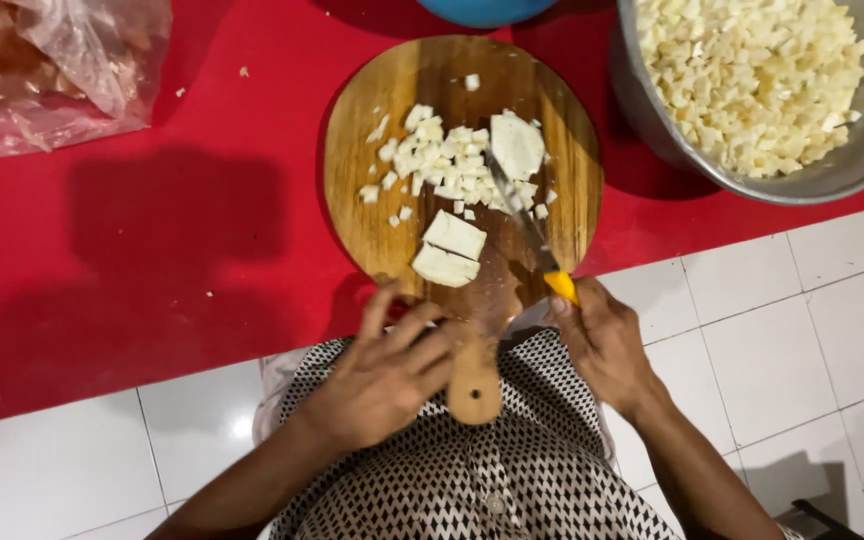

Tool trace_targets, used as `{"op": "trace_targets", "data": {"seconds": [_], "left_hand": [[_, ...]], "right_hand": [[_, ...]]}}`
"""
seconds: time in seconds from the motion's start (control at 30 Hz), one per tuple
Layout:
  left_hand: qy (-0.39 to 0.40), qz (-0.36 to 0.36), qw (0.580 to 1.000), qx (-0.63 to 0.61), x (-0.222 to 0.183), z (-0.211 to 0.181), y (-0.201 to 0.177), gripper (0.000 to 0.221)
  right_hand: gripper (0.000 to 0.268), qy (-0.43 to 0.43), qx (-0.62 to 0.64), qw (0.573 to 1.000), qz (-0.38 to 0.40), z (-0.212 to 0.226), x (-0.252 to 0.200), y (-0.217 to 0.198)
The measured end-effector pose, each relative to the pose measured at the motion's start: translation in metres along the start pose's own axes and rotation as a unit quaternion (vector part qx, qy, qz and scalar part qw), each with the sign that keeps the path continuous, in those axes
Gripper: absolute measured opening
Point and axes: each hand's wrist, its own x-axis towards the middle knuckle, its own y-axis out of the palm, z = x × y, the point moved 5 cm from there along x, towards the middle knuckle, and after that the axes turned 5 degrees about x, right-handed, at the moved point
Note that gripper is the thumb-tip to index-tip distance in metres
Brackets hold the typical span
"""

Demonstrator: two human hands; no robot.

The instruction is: Dicing bread into small cubes on a wooden cutting board and scraping them into a metal bowl.

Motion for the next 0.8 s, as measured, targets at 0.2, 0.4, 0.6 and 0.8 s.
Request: {"op": "trace_targets", "data": {"seconds": [0.2,0.4,0.6,0.8], "left_hand": [[-0.031,-0.084,0.993,0.074,0.058,-0.036,0.031,0.025],[-0.137,-0.246,0.958,0.054,0.084,-0.002,0.027,0.030],[-0.233,-0.154,0.955,0.099,0.088,0.035,0.022,0.051],[-0.231,-0.136,0.958,0.106,0.094,0.036,0.026,0.059]], "right_hand": [[0.022,0.079,0.074,0.993,-0.038,0.036,0.021,-0.036],[0.017,0.241,0.059,0.969,-0.011,0.039,-0.025,-0.045],[0.040,0.239,-0.094,0.965,0.046,0.035,-0.044,-0.026],[0.037,0.205,-0.166,0.962,0.069,0.030,-0.040,-0.022]]}}
